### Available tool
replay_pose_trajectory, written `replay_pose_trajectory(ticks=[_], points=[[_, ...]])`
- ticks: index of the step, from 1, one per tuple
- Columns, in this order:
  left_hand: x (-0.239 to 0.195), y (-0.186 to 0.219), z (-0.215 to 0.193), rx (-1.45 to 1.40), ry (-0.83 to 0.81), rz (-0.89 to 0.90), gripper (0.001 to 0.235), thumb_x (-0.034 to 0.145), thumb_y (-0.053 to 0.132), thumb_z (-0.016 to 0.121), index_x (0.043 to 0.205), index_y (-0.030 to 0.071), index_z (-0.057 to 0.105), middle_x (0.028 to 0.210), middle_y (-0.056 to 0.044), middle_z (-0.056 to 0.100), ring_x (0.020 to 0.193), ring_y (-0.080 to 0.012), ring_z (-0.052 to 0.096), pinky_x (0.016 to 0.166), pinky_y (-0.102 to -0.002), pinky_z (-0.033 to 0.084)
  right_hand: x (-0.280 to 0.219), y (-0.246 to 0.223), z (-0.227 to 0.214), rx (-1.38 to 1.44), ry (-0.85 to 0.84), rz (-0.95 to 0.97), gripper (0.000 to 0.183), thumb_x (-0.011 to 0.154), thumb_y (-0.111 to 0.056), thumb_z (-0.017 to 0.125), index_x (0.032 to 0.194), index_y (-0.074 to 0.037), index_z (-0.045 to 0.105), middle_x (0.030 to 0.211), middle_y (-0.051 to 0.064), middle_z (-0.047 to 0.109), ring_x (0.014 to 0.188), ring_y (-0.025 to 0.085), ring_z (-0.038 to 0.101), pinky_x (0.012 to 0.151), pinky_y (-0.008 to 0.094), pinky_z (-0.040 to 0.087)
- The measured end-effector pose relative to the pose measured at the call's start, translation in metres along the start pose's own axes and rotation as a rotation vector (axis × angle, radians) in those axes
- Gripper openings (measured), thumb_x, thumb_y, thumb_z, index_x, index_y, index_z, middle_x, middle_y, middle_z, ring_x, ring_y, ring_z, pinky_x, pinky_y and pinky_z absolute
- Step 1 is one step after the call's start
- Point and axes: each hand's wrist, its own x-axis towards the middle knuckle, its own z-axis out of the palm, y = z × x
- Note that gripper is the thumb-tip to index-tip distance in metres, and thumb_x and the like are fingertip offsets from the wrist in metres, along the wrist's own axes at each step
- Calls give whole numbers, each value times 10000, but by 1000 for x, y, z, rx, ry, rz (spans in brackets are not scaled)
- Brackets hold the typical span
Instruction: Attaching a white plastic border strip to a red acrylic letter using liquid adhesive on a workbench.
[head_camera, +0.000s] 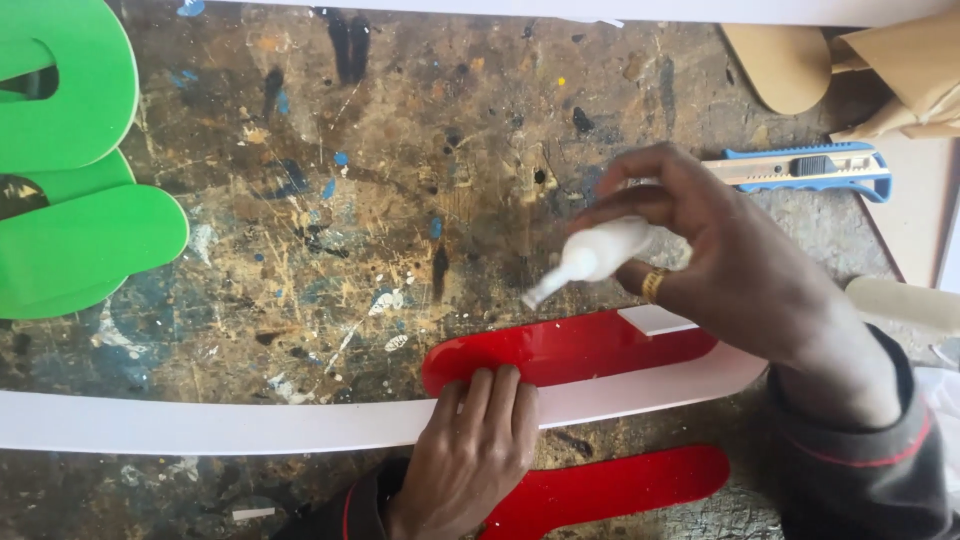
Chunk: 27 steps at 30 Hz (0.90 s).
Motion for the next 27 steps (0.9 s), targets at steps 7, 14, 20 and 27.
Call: replay_pose_trajectory(ticks=[7, 14, 20, 27], points=[[-3, 0, 3, -24, 13, 3, 85, 1133, 160, 689, 1059, 131, 720, 1112, -71, 763, 972, -217, 715, 814, -337, 615, 14, 20, 3, -106, 16, 73, 644, 663, 209, 691, 1127, -231, 772, 1333, -56, 934, 1614, 158, 675, 1252, 435, 484], [-8, 2, 8, 42, 19, 16, 139, 1181, 257, 666, 1097, 149, 697, 1087, -57, 728, 958, -206, 692, 843, -331, 612, 21, 41, -3, -133, 162, -244, 524, 923, 24, 858, 1379, -105, 633, 1245, 43, 850, 1259, 168, 798, 1057, 343, 558], [-11, 5, 27, 7, 160, 18, 154, 1034, 240, 781, 1078, 100, 734, 1004, -74, 731, 924, -248, 739, 773, -380, 634, 11, 46, -12, -185, 214, -185, 383, 852, -179, 951, 1214, -214, 828, 1291, 94, 839, 1273, 293, 754, 1083, 440, 545], [-13, 1, 36, -92, 207, 54, 283, 990, 307, 831, 1036, 47, 729, 942, -86, 678, 934, -322, 775, 666, -423, 642, -72, 44, 11, -302, 624, -203, 676, 942, -245, 909, 1538, -146, 606, 1447, 217, 673, 1269, 567, 693, 1059, 678, 545]])
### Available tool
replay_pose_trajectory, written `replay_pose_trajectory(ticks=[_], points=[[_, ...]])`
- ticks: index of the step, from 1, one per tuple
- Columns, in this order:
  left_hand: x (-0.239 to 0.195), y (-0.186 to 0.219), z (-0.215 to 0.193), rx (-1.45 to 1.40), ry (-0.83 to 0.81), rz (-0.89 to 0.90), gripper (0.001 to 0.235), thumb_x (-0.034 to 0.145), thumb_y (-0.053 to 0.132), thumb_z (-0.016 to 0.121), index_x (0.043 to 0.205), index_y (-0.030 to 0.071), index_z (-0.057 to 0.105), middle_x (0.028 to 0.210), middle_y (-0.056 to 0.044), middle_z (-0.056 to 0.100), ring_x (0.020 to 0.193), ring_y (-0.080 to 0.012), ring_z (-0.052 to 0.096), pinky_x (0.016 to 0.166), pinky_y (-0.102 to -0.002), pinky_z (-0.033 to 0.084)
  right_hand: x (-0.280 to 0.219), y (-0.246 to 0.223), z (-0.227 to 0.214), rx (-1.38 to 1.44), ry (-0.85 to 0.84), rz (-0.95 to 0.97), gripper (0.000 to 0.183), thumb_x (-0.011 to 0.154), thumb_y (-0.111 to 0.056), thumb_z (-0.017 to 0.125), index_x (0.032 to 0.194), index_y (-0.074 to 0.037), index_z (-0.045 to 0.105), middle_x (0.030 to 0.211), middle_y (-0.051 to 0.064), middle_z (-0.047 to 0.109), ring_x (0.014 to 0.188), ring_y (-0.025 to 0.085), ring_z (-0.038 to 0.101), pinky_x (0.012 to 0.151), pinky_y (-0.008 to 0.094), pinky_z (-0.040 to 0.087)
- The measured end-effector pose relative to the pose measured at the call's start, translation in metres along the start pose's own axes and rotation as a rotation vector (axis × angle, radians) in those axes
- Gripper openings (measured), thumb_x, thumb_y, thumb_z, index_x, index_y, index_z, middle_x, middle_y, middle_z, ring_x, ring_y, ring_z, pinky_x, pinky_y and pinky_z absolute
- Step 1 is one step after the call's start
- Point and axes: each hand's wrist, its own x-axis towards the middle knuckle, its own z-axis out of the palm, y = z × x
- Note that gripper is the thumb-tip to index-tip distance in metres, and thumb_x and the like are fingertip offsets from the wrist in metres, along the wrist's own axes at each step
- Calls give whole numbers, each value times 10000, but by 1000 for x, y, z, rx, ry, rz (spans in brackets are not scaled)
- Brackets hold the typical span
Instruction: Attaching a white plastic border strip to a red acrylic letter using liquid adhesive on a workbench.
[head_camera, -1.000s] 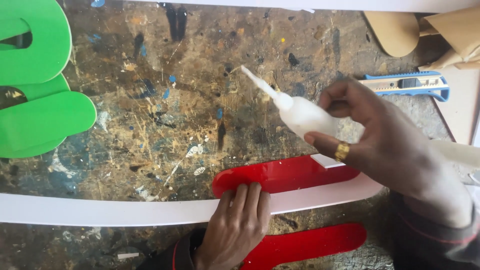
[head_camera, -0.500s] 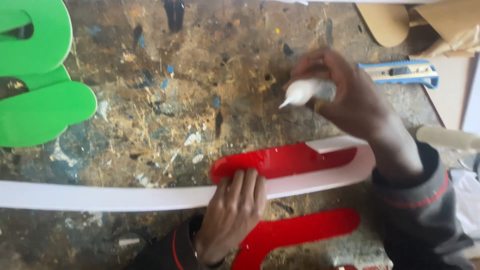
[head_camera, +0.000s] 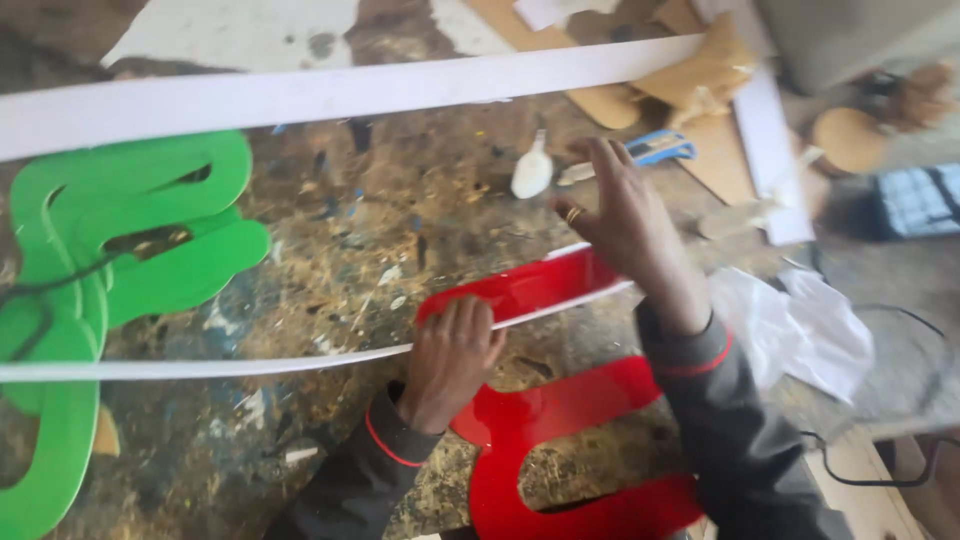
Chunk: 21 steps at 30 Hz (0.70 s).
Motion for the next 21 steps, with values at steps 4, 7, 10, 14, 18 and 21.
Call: replay_pose_trajectory(ticks=[4, 7, 10, 14, 18, 21], points=[[1, 1, -1, 109, 65, 43, 290, 965, 374, 808, 938, 129, 656, 869, -21, 610, 867, -238, 745, 656, -372, 620, -107, -17, -31, 7, 292, 267, 429, 1061, -538, 847, 1313, -216, 717, 1175, 98, 776, 1170, 414, 777, 999, 557, 595], [0, -1, -1, 50, 29, 18, 292, 997, 368, 787, 977, 97, 681, 877, -66, 637, 853, -287, 753, 633, -431, 626, -133, 49, -23, 36, 738, 377, 587, 1093, -418, 987, 1277, -57, 562, 1062, 207, 646, 943, 501, 719, 835, 575, 584], [-9, 0, 0, 51, 47, 15, 306, 965, 366, 837, 1016, 92, 712, 923, -72, 680, 882, -297, 770, 644, -441, 633, -118, 119, -23, -255, 852, 137, 1072, 923, -432, 1175, 1576, 64, 485, 1233, 249, 547, 1200, 515, 595, 1123, 617, 482], [-2, 0, 9, 31, 109, 37, 320, 957, 367, 829, 1027, 77, 713, 931, -70, 681, 897, -322, 772, 631, -469, 629, -95, 129, -41, -89, 597, 223, 465, 1085, -383, 1012, 1284, -41, 770, 1147, 151, 645, 1008, 376, 662, 891, 486, 537], [-3, 1, 8, 21, 105, 6, 317, 929, 334, 848, 1013, 69, 697, 923, -95, 650, 888, -340, 755, 619, -476, 620, -94, -67, -74, 494, 89, 242, 422, 1224, -476, 600, 1396, -132, 772, 1164, 59, 698, 1081, 170, 688, 974, 428, 629], [-5, -2, 6, 16, 9, 5, 269, 1029, 325, 789, 1037, 86, 665, 942, -50, 606, 874, -301, 741, 630, -422, 595, -75, -95, -74, 485, -390, 215, 518, 945, -165, 532, 1370, 23, 763, 1216, 159, 678, 1206, 335, 666, 1181, 580, 540]])
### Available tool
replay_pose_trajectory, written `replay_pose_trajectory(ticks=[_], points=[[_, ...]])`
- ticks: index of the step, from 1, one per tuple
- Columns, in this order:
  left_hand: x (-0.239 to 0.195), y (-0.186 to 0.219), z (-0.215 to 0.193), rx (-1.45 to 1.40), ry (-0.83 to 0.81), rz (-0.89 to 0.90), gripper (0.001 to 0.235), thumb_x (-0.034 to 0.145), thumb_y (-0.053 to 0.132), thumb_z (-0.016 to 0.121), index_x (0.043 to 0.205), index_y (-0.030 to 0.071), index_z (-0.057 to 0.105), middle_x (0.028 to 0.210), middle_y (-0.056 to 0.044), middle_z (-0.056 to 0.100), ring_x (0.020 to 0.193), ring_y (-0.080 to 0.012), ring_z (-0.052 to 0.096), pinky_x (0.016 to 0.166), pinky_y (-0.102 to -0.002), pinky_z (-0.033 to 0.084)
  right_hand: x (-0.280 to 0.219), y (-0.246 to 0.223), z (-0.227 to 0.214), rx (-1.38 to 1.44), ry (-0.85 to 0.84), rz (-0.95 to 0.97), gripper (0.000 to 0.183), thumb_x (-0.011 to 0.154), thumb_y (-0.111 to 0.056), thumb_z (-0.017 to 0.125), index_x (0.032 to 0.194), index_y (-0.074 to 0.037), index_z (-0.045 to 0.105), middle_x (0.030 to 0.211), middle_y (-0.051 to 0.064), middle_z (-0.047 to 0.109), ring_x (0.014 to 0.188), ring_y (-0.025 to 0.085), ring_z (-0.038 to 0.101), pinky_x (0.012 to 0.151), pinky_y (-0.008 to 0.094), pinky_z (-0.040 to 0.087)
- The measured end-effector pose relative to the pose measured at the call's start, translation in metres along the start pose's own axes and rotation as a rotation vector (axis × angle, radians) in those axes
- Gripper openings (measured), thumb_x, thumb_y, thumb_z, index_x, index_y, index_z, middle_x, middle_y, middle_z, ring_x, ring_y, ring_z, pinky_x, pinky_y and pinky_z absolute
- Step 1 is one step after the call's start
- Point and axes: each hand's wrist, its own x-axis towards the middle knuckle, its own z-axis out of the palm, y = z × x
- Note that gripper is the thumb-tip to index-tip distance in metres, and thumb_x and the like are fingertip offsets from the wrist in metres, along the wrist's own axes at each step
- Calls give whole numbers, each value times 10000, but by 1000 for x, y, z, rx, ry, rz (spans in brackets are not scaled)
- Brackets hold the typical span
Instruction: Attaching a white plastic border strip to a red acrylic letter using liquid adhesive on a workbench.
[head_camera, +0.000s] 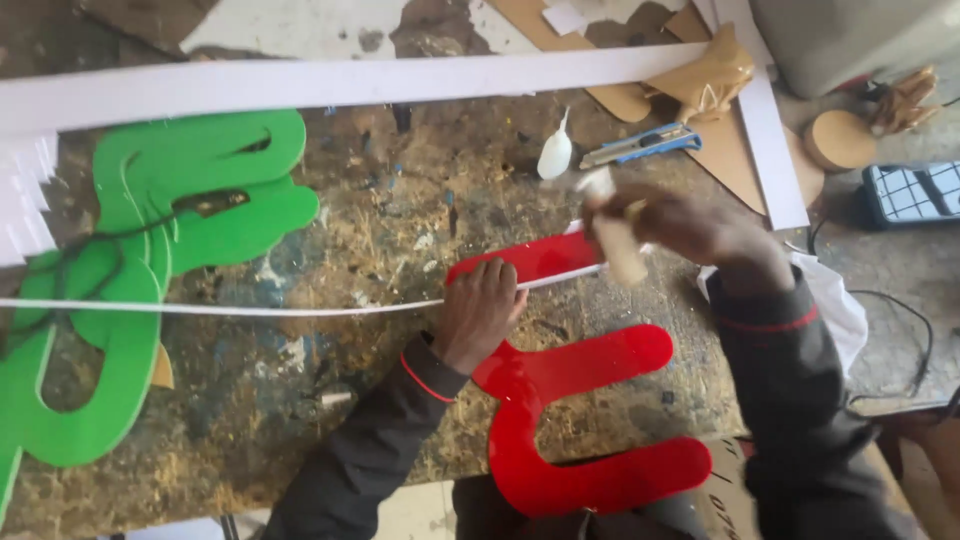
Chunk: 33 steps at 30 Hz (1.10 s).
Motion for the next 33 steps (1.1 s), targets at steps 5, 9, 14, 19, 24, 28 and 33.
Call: replay_pose_trajectory(ticks=[5, 9, 14, 19, 24, 28, 33], points=[[-1, 0, 4, 45, -38, 8, 285, 1053, 357, 770, 1078, 95, 659, 950, -28, 585, 896, -265, 738, 639, -393, 604, 77, 9, 14, -567, -248, 217, 713, 1176, -569, 377, 1047, -25, 819, 980, 225, 789, 999, 375, 746, 1111, 566, 514], [1, 1, 1, 52, 16, 19, 329, 977, 360, 817, 1088, 84, 676, 966, -54, 620, 919, -294, 744, 636, -434, 610, 104, 23, 14, -928, -250, 302, 729, 1095, -683, 444, 856, -138, 865, 813, 118, 835, 920, 356, 817, 994, 479, 554], [-3, -2, 28, 75, -7, 23, 309, 1000, 379, 785, 1080, 104, 671, 953, -33, 602, 899, -264, 740, 636, -413, 611, 110, 41, 29, -1008, -214, 281, 564, 999, -558, 495, 720, -189, 816, 625, 31, 748, 618, 234, 764, 893, 456, 576], [-3, -5, 26, 84, 2, 41, 338, 978, 389, 790, 1074, 86, 675, 955, -51, 619, 918, -283, 751, 647, -427, 618, 114, 44, 34, -1030, -226, 231, 514, 969, -521, 480, 688, -211, 779, 559, -8, 680, 552, 229, 714, 823, 426, 562], [-2, -3, 14, 81, -9, 51, 297, 1017, 358, 786, 1056, 85, 674, 933, -46, 610, 892, -260, 753, 651, -395, 625, 106, 36, 35, -1048, -279, 234, 574, 1015, -591, 486, 752, -204, 818, 621, 11, 711, 605, 213, 703, 863, 425, 545], [-1, -3, 8, 64, -25, 43, 278, 1051, 354, 748, 1061, 87, 670, 922, -45, 602, 882, -252, 749, 651, -383, 621, 82, 26, 21, -1048, -214, 313, 535, 1032, -511, 501, 876, -174, 886, 735, 62, 776, 731, 243, 766, 959, 442, 570], [-1, -3, 10, 60, 17, 45, 311, 996, 374, 811, 1053, 93, 691, 931, -54, 644, 903, -271, 770, 643, -396, 645, 42, -12, 3, -1140, -112, 398, 625, 1018, -600, 482, 1101, -187, 944, 1024, 139, 876, 1117, 358, 844, 1050, 477, 602]])
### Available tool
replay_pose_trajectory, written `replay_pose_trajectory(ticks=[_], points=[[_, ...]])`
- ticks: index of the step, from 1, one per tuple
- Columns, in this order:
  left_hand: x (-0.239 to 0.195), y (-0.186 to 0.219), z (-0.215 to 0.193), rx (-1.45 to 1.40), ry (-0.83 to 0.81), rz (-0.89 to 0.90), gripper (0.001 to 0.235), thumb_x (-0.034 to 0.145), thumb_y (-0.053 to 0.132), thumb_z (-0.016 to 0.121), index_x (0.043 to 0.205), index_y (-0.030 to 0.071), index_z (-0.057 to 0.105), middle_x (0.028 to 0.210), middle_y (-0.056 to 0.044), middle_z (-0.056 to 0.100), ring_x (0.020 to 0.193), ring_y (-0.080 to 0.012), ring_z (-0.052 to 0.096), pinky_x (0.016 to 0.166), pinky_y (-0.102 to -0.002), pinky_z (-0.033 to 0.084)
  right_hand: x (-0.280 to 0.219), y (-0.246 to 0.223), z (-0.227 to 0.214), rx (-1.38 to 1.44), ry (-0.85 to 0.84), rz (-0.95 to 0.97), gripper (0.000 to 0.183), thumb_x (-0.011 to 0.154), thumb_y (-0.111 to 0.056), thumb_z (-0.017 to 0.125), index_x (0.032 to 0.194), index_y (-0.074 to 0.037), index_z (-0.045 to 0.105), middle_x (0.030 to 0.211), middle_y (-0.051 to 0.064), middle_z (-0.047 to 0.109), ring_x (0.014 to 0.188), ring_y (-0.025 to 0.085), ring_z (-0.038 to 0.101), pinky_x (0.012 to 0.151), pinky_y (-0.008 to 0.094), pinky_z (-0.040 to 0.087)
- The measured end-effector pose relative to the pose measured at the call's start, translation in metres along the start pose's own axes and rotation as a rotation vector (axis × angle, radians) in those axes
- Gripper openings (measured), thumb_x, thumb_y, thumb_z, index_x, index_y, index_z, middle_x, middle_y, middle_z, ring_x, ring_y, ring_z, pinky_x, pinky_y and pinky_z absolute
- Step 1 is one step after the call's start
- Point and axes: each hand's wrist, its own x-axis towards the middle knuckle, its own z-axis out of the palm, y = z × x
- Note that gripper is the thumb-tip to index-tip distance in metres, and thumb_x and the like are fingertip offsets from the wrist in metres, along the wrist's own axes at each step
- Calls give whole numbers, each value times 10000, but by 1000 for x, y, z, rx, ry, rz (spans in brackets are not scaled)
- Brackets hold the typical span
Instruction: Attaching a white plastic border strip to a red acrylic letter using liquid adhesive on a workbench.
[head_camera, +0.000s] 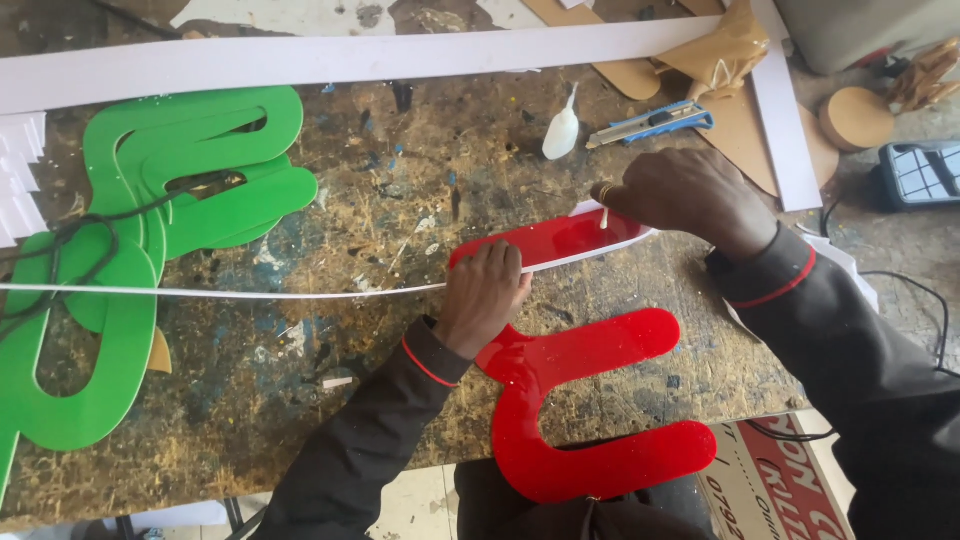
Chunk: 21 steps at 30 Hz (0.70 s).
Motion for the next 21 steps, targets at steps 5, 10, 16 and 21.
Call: replay_pose_trajectory(ticks=[5, 10, 16, 21], points=[[1, 1, -4, -19, -20, 3, 293, 1021, 358, 793, 1053, 82, 701, 926, -55, 649, 900, -273, 772, 634, -395, 645, 10, 16, 13, 65, 6, 72, 530, 1002, -602, 505, 1123, -338, 948, 1103, 95, 889, 1162, 365, 833, 1050, 477, 605], [2, 1, -7, 7, -12, -15, 285, 1034, 371, 763, 1039, 94, 693, 923, -41, 643, 902, -247, 765, 634, -371, 639, -6, 36, 9, 148, 13, 113, 541, 985, -599, 548, 1222, -295, 928, 1094, 107, 884, 1153, 335, 836, 1064, 470, 610], [6, 1, -21, 10, -64, -15, 254, 1150, 332, 740, 1016, 145, 631, 870, -30, 635, 696, -150, 586, 577, -303, 536, 7, 86, 38, 881, 422, -163, 541, 1202, -626, 497, 1129, -100, 599, 933, 93, 639, 830, 232, 588, 757, 408, 444], [8, 4, -22, -11, -80, -36, 158, 1096, 226, 751, 1039, 116, 653, 901, -51, 675, 702, -155, 602, 572, -302, 533, 59, 107, 97, 1254, 764, -167, 226, 968, -16, 634, 1139, -159, 672, 1176, 35, 745, 1102, 161, 674, 996, 362, 530]])
